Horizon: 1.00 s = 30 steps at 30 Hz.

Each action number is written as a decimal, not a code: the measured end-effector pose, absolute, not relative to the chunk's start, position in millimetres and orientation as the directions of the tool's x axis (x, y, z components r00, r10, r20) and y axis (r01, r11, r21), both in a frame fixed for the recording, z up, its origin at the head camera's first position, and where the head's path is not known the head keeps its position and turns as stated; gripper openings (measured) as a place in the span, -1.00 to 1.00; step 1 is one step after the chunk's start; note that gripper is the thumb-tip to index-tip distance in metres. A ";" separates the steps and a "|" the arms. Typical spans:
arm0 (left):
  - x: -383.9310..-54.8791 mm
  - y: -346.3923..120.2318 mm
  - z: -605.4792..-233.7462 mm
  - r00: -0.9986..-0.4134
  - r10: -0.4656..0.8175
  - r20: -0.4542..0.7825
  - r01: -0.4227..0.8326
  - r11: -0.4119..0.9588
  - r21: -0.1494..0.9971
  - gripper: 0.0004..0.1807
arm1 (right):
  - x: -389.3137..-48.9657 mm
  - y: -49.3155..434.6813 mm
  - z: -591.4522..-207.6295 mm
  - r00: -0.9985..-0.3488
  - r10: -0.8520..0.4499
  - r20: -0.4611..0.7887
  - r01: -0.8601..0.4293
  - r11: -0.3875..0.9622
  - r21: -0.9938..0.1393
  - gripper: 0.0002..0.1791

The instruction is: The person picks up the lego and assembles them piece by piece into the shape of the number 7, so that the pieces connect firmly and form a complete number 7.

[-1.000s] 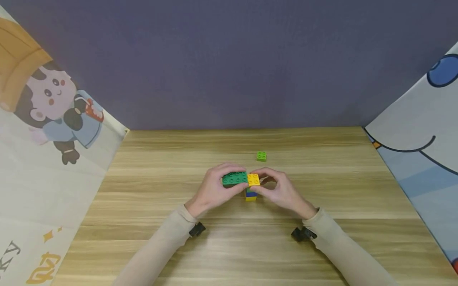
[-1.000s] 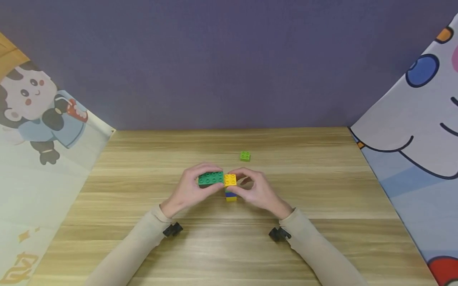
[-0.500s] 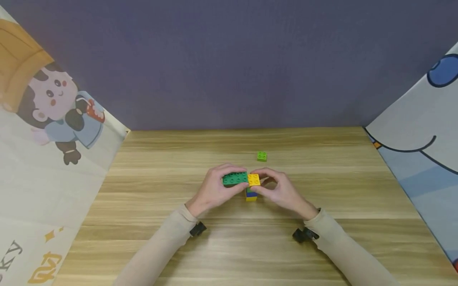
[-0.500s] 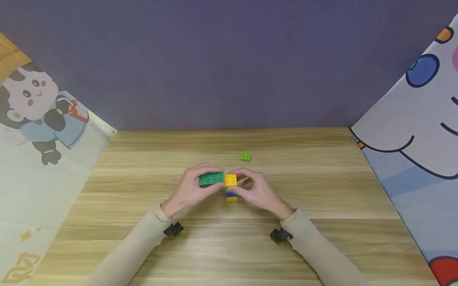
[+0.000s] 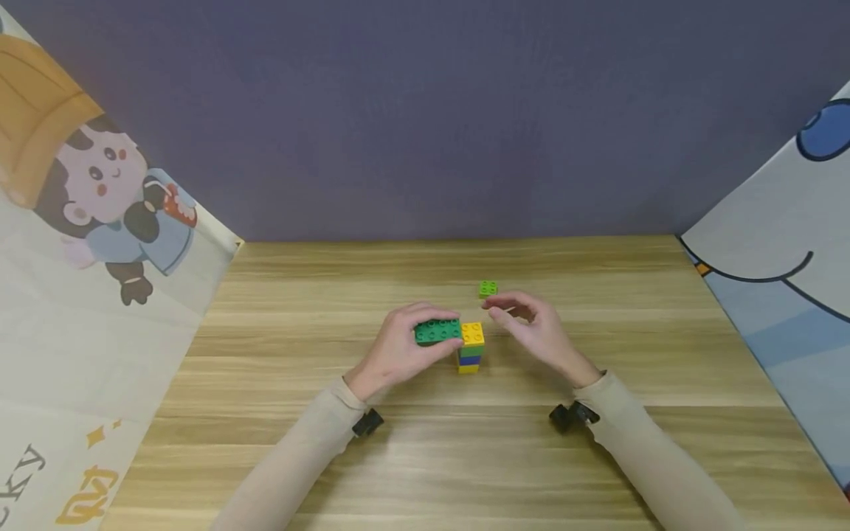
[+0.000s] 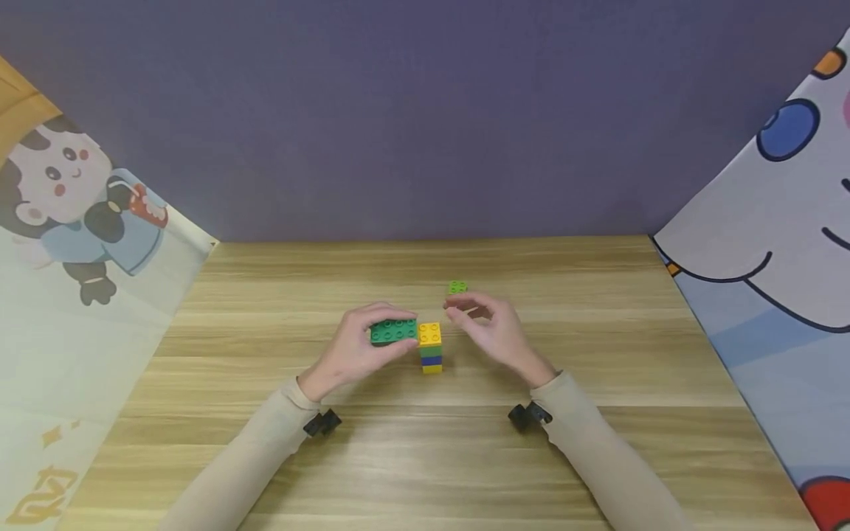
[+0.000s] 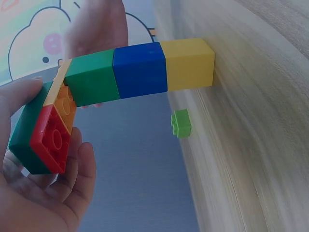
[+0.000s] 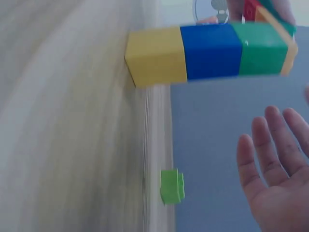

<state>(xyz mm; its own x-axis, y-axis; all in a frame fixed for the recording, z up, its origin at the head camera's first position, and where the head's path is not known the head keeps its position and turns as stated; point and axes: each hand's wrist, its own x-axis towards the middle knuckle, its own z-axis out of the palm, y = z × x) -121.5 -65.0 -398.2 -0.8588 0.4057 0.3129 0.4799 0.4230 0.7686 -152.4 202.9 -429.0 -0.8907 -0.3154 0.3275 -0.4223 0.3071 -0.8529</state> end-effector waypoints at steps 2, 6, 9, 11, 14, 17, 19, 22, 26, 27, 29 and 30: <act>-121.8 -65.2 -397.3 -0.859 0.406 0.312 0.479 0.422 0.769 -0.59 | -160.2 205.0 -429.2 -0.903 -0.279 0.327 -0.408 0.317 -0.856 -0.75; -122.5 -65.4 -395.9 -0.862 0.410 0.299 0.471 0.429 0.770 -0.59 | -176.2 208.9 -431.7 -0.918 -0.235 0.320 -0.388 0.357 -0.850 -0.73; -122.1 -65.5 -395.3 -0.861 0.414 0.296 0.472 0.434 0.767 -0.59 | -186.0 212.2 -434.4 -0.933 -0.225 0.281 -0.351 0.391 -0.851 -0.69; -121.8 -65.5 -395.1 -0.861 0.415 0.293 0.471 0.438 0.766 -0.60 | -191.0 214.2 -436.4 -0.943 -0.223 0.246 -0.319 0.406 -0.856 -0.67; -121.2 -65.5 -395.0 -0.866 0.412 0.283 0.461 0.439 0.771 -0.60 | -197.7 217.9 -440.3 -0.959 -0.216 0.184 -0.262 0.423 -0.867 -0.62; -121.3 -65.3 -395.5 -0.871 0.409 0.273 0.450 0.438 0.778 -0.59 | -204.1 222.0 -445.0 -0.969 -0.211 0.131 -0.212 0.431 -0.877 -0.59; -121.6 -65.3 -395.8 -0.873 0.408 0.269 0.445 0.436 0.783 -0.59 | -207.8 224.5 -447.8 -0.972 -0.212 0.105 -0.191 0.443 -0.876 -0.56; -121.6 -65.2 -395.5 -0.875 0.407 0.261 0.438 0.437 0.786 -0.59 | -213.6 227.4 -452.1 -0.974 -0.210 0.081 -0.173 0.465 -0.868 -0.55; -121.2 -64.9 -394.6 -0.879 0.406 0.249 0.426 0.437 0.792 -0.59 | -220.3 229.5 -456.9 -0.975 -0.211 0.065 -0.165 0.499 -0.851 -0.55; -121.2 -64.9 -394.6 -0.880 0.405 0.248 0.424 0.435 0.794 -0.59 | -221.7 229.8 -457.9 -0.975 -0.212 0.059 -0.161 0.502 -0.850 -0.54; -121.6 -65.0 -395.1 -0.881 0.406 0.243 0.419 0.432 0.799 -0.59 | -224.0 230.0 -459.6 -0.975 -0.218 0.041 -0.149 0.506 -0.850 -0.53; -121.9 -65.0 -395.3 -0.881 0.407 0.242 0.419 0.431 0.800 -0.59 | -225.2 230.1 -460.5 -0.975 -0.221 0.031 -0.142 0.506 -0.851 -0.52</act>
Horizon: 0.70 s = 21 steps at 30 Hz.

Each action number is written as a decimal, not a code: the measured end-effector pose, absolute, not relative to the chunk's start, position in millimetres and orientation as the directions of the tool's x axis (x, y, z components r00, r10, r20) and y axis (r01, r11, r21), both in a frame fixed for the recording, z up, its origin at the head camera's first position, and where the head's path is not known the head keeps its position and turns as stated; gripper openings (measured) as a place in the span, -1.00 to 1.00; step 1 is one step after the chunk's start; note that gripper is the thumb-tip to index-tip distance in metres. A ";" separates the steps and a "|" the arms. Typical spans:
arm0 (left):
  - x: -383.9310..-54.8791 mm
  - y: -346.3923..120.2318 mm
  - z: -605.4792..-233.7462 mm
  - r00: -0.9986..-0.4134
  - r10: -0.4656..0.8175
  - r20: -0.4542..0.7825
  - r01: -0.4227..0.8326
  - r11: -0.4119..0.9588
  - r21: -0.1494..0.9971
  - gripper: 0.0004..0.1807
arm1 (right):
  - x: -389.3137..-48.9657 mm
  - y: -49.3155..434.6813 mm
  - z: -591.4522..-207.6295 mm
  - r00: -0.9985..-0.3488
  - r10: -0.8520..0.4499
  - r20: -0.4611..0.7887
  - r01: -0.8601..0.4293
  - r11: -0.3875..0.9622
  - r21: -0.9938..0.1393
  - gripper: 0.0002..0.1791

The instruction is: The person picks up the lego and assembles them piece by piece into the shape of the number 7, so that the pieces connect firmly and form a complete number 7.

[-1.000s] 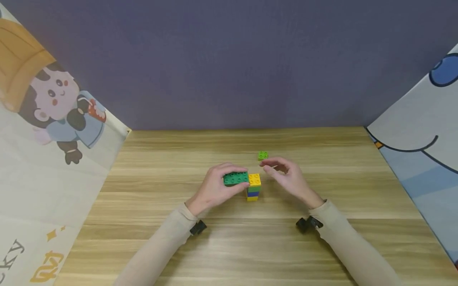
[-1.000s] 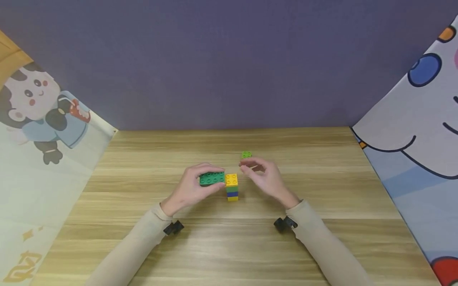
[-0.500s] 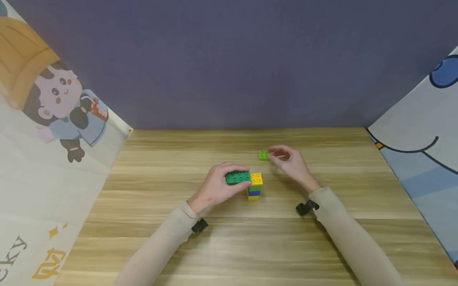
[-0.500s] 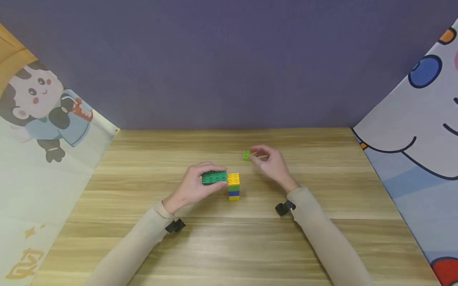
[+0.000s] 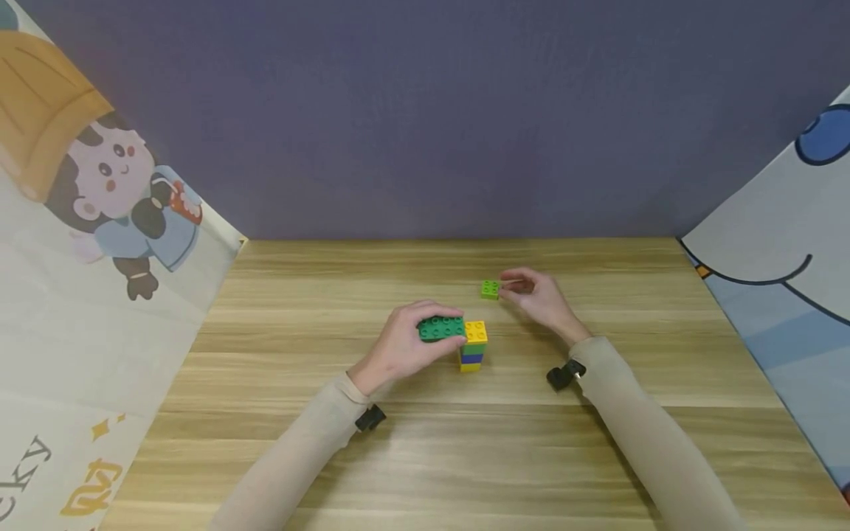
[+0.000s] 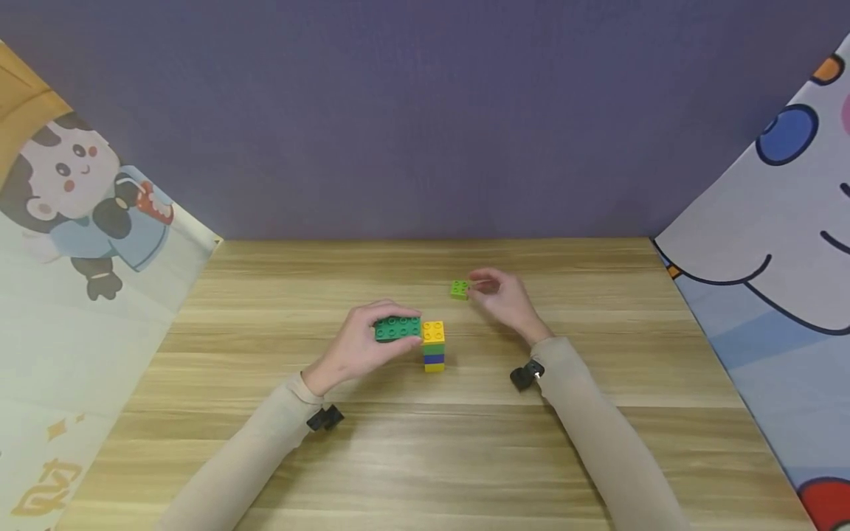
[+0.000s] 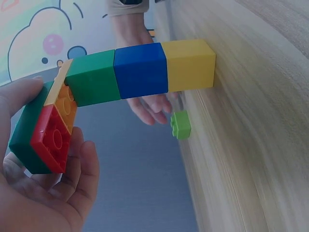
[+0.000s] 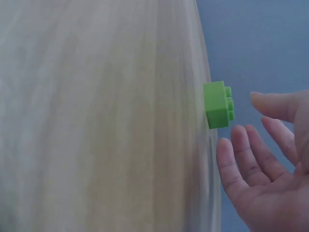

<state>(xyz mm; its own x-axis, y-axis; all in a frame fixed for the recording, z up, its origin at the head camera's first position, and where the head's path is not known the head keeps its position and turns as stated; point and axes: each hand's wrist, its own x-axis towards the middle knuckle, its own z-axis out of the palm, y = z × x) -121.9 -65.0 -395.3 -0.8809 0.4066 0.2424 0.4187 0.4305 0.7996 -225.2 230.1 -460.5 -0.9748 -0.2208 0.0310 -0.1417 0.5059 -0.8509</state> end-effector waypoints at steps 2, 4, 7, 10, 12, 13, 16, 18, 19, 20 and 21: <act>-122.5 -65.2 -396.1 -0.881 0.407 0.239 0.416 0.429 0.802 -0.59 | -227.4 229.8 -462.6 -0.975 -0.223 0.013 -0.126 0.499 -0.857 -0.51; -122.8 -65.3 -396.1 -0.881 0.409 0.237 0.414 0.427 0.804 -0.59 | -229.0 229.2 -463.9 -0.975 -0.222 0.004 -0.117 0.499 -0.859 -0.52; -123.1 -65.5 -396.0 -0.881 0.410 0.237 0.413 0.421 0.807 -0.59 | -231.6 228.4 -465.9 -0.974 -0.225 -0.005 -0.113 0.507 -0.855 -0.51; -123.3 -65.7 -395.9 -0.880 0.411 0.240 0.415 0.415 0.810 -0.59 | -233.9 227.9 -468.0 -0.972 -0.234 -0.012 -0.115 0.522 -0.845 -0.50; -123.0 -65.8 -396.1 -0.879 0.411 0.242 0.416 0.413 0.810 -0.59 | -235.2 227.4 -469.6 -0.970 -0.241 -0.013 -0.121 0.532 -0.838 -0.49; -123.0 -65.8 -396.1 -0.880 0.410 0.241 0.415 0.415 0.810 -0.59 | -235.5 226.9 -470.2 -0.970 -0.244 -0.013 -0.123 0.537 -0.835 -0.49; -123.0 -65.5 -396.3 -0.883 0.409 0.230 0.406 0.419 0.812 -0.59 | -236.3 225.3 -471.7 -0.970 -0.244 -0.015 -0.123 0.543 -0.831 -0.50; -123.2 -65.2 -396.4 -0.885 0.409 0.224 0.400 0.420 0.814 -0.59 | -236.6 224.1 -472.1 -0.970 -0.244 -0.019 -0.122 0.547 -0.828 -0.50; -123.4 -65.0 -396.3 -0.885 0.409 0.221 0.398 0.420 0.816 -0.59 | -236.7 223.5 -472.3 -0.970 -0.244 -0.019 -0.122 0.548 -0.827 -0.50; -123.6 -64.7 -396.4 -0.886 0.409 0.220 0.396 0.419 0.817 -0.59 | -236.9 222.9 -472.4 -0.970 -0.244 -0.017 -0.124 0.549 -0.827 -0.50; -123.8 -64.6 -396.4 -0.886 0.409 0.220 0.396 0.419 0.817 -0.59 | -236.7 222.6 -472.1 -0.970 -0.244 -0.017 -0.124 0.550 -0.826 -0.50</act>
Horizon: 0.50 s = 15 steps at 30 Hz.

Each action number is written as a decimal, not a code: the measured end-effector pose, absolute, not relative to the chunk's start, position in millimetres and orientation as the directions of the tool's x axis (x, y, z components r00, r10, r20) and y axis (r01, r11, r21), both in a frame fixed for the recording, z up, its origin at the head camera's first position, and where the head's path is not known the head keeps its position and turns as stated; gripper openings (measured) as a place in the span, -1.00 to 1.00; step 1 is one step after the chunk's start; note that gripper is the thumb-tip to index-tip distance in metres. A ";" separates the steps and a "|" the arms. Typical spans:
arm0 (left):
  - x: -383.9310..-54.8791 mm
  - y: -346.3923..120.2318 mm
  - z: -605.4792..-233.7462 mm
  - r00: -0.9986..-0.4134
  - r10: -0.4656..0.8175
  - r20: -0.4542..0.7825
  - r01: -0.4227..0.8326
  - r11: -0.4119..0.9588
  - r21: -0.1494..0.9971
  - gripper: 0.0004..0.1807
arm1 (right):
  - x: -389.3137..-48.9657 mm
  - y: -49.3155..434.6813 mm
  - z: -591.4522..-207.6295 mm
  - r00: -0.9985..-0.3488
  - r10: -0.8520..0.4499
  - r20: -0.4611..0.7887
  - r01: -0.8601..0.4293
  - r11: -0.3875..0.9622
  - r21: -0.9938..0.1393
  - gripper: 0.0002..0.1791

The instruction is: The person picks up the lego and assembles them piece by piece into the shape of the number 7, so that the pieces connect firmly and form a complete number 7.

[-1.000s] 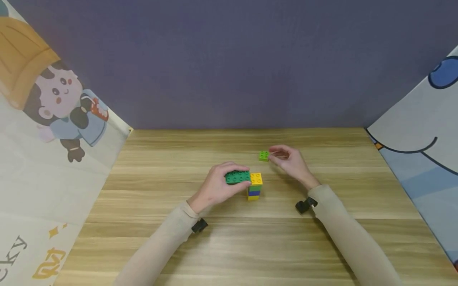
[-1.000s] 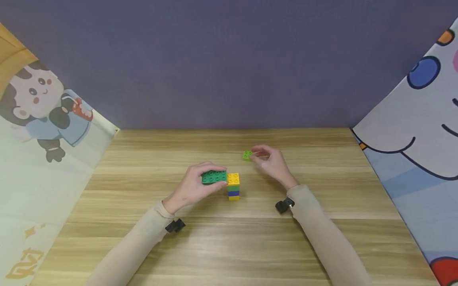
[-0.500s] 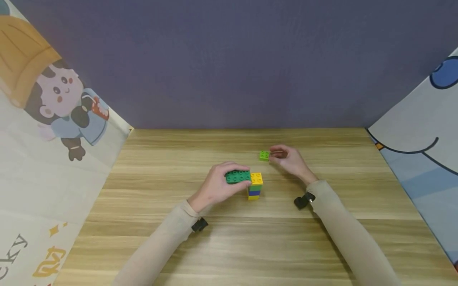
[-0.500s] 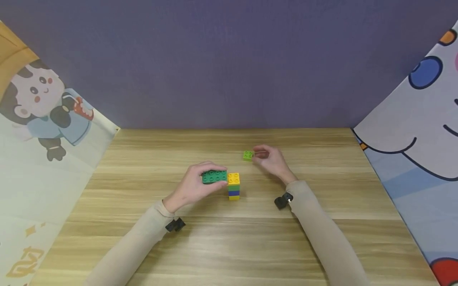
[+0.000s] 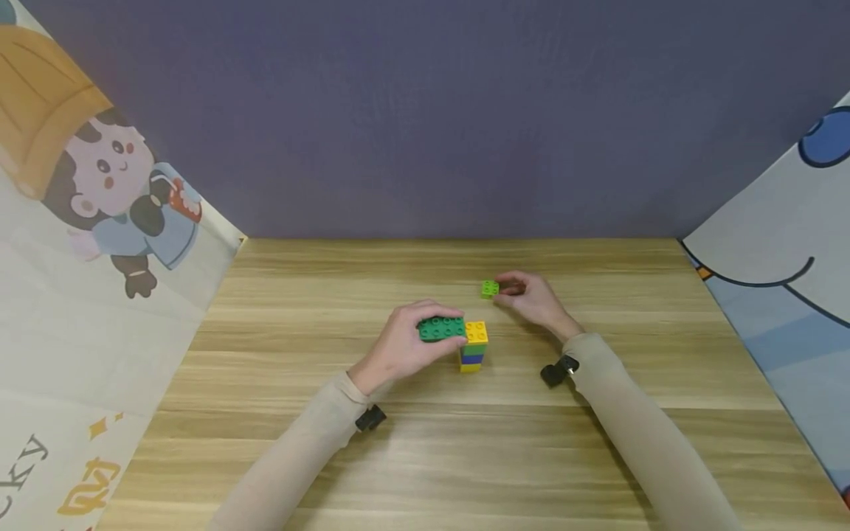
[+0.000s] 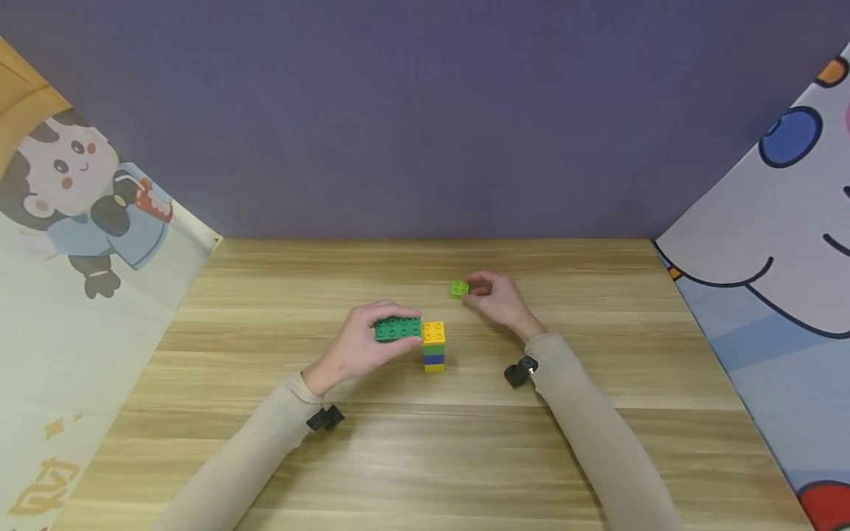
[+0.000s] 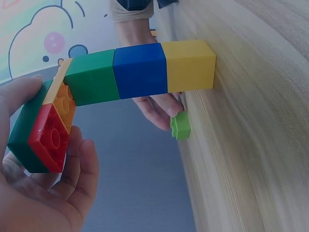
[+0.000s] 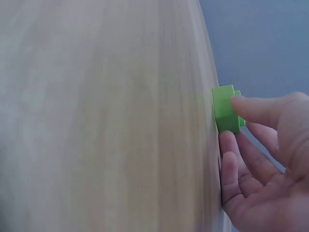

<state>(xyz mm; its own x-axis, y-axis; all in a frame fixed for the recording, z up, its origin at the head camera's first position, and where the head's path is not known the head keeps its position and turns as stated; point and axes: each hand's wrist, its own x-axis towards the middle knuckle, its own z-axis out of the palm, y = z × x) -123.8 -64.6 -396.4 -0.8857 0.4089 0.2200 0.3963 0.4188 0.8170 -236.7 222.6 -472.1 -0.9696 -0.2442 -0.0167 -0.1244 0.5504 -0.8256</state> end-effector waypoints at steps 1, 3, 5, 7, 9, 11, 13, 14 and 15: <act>-123.8 -64.6 -396.5 -0.886 0.410 0.219 0.396 0.418 0.818 -0.60 | -236.5 222.3 -471.9 -0.969 -0.245 -0.015 -0.127 0.553 -0.823 -0.50; -123.6 -64.6 -396.4 -0.885 0.410 0.221 0.397 0.416 0.818 -0.59 | -236.5 221.8 -472.0 -0.970 -0.244 -0.011 -0.130 0.556 -0.821 -0.51; -123.6 -64.6 -396.3 -0.884 0.412 0.222 0.399 0.415 0.818 -0.59 | -235.7 222.0 -471.3 -0.971 -0.238 -0.014 -0.125 0.557 -0.821 -0.52; -123.6 -64.8 -396.6 -0.883 0.412 0.224 0.400 0.414 0.818 -0.59 | -235.5 222.0 -471.1 -0.972 -0.233 -0.018 -0.119 0.559 -0.821 -0.52; -123.7 -65.0 -397.1 -0.882 0.412 0.227 0.402 0.410 0.818 -0.59 | -235.2 221.9 -470.7 -0.973 -0.228 -0.025 -0.111 0.564 -0.818 -0.53; -123.8 -65.4 -397.5 -0.882 0.410 0.230 0.403 0.409 0.819 -0.59 | -235.2 221.6 -470.1 -0.974 -0.225 -0.029 -0.107 0.568 -0.816 -0.53; -124.0 -65.8 -398.1 -0.883 0.409 0.231 0.403 0.409 0.819 -0.59 | -235.2 221.1 -469.6 -0.974 -0.222 -0.032 -0.104 0.571 -0.815 -0.54; -124.1 -65.9 -398.1 -0.883 0.408 0.231 0.403 0.410 0.818 -0.59 | -235.4 220.9 -469.6 -0.974 -0.223 -0.031 -0.105 0.572 -0.814 -0.54; -124.3 -66.0 -398.2 -0.883 0.408 0.231 0.403 0.410 0.818 -0.59 | -235.6 220.6 -469.5 -0.974 -0.222 -0.031 -0.104 0.572 -0.814 -0.54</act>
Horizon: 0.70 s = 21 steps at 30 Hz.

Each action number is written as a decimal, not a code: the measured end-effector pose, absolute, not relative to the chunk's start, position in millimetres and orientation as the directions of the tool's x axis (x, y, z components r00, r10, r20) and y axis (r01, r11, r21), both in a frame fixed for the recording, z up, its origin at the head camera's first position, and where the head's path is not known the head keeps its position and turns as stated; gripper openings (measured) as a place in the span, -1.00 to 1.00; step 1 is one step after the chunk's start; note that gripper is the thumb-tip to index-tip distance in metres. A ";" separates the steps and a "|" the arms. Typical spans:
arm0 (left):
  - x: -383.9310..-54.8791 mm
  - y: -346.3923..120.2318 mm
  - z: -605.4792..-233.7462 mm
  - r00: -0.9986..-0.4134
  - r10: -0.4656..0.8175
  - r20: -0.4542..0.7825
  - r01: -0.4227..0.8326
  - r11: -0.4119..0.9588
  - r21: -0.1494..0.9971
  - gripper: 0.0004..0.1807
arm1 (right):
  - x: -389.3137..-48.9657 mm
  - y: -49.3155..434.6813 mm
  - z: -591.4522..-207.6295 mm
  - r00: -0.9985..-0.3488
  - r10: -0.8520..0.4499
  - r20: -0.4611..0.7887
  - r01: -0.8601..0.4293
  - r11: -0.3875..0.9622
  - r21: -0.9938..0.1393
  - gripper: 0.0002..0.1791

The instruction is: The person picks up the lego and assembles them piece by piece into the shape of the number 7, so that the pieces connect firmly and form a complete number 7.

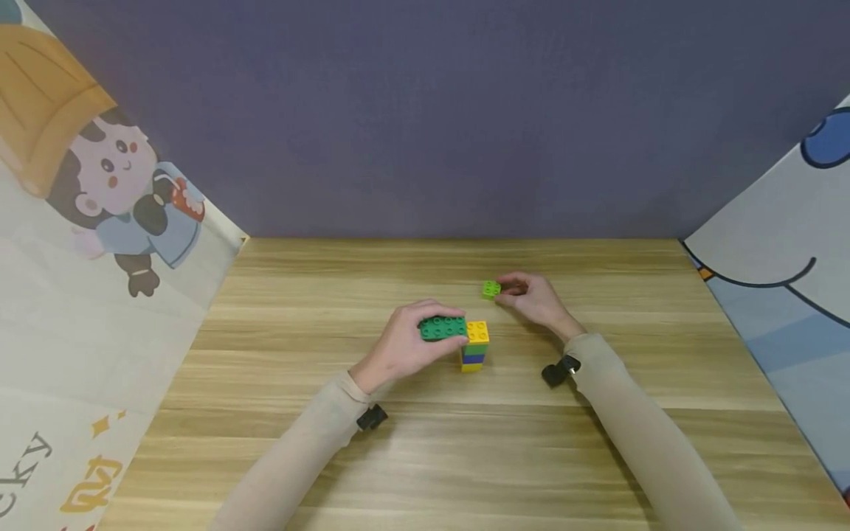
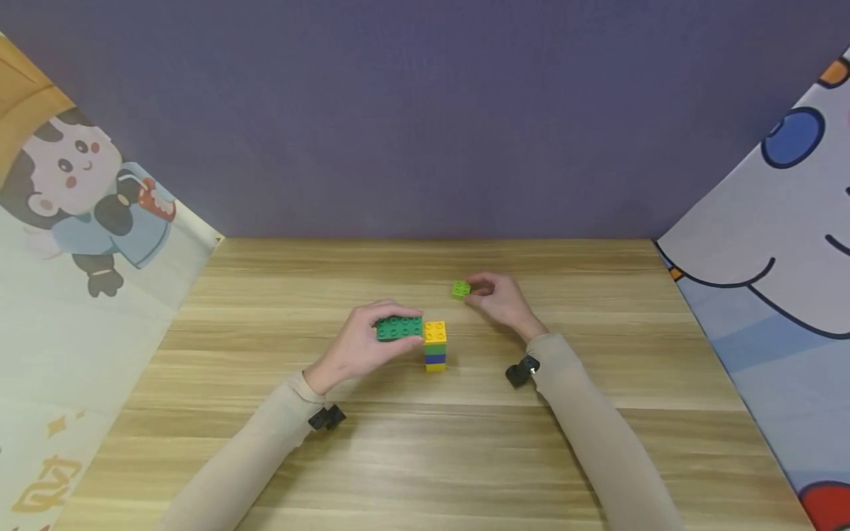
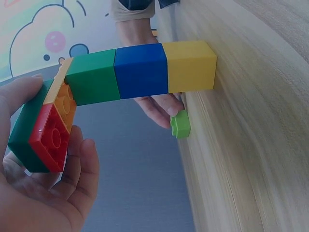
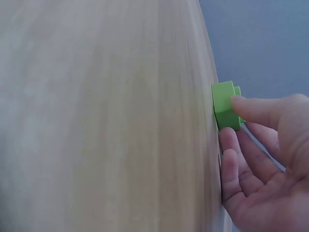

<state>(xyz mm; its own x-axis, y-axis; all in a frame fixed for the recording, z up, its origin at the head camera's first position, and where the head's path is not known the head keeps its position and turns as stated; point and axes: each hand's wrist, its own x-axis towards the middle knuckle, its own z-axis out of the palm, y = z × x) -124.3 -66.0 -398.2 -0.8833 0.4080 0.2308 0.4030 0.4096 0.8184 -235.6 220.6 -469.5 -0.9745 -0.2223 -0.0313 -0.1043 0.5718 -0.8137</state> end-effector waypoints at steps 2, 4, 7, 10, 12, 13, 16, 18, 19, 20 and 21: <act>-124.6 -66.0 -398.7 -0.884 0.408 0.229 0.401 0.409 0.820 -0.59 | -235.6 220.8 -469.3 -0.975 -0.219 -0.032 -0.102 0.571 -0.814 -0.54; -124.5 -65.9 -398.8 -0.885 0.408 0.226 0.397 0.406 0.823 -0.59 | -235.5 221.4 -469.0 -0.975 -0.218 -0.034 -0.100 0.573 -0.813 -0.54; -123.9 -65.9 -398.5 -0.886 0.407 0.223 0.391 0.397 0.830 -0.59 | -234.7 222.7 -467.8 -0.976 -0.215 -0.038 -0.095 0.574 -0.813 -0.52; -123.2 -65.8 -397.9 -0.889 0.403 0.219 0.385 0.395 0.834 -0.59 | -233.8 224.3 -465.9 -0.976 -0.211 -0.044 -0.088 0.576 -0.813 -0.52; -123.1 -65.9 -397.8 -0.890 0.402 0.214 0.379 0.395 0.837 -0.59 | -233.0 225.3 -464.9 -0.976 -0.210 -0.047 -0.084 0.573 -0.815 -0.51; -123.1 -65.9 -397.9 -0.892 0.401 0.210 0.375 0.394 0.839 -0.59 | -232.7 225.7 -464.5 -0.977 -0.209 -0.051 -0.079 0.570 -0.818 -0.52; -123.2 -66.0 -398.1 -0.896 0.398 0.198 0.362 0.392 0.846 -0.59 | -231.5 226.7 -462.9 -0.974 -0.218 -0.054 -0.081 0.565 -0.821 -0.51; -123.2 -66.0 -398.3 -0.897 0.398 0.194 0.356 0.387 0.851 -0.58 | -230.3 227.3 -461.9 -0.974 -0.222 -0.052 -0.083 0.559 -0.825 -0.51; -123.2 -66.0 -398.1 -0.897 0.397 0.193 0.353 0.385 0.852 -0.58 | -229.7 227.4 -461.4 -0.973 -0.226 -0.050 -0.087 0.558 -0.825 -0.51; -123.1 -65.9 -397.9 -0.898 0.397 0.191 0.352 0.384 0.854 -0.58 | -228.9 227.5 -460.8 -0.973 -0.228 -0.048 -0.089 0.555 -0.827 -0.51; -122.9 -65.9 -397.8 -0.898 0.396 0.190 0.350 0.383 0.855 -0.58 | -227.9 227.6 -460.1 -0.972 -0.230 -0.045 -0.093 0.556 -0.826 -0.52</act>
<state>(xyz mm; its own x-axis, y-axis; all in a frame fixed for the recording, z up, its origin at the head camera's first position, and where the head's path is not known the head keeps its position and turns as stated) -122.9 -65.9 -397.8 -0.8983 0.3961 0.1899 0.3496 0.3829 0.8551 -227.9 227.6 -460.1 -0.9722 -0.2299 -0.0454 -0.0928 0.5556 -0.8263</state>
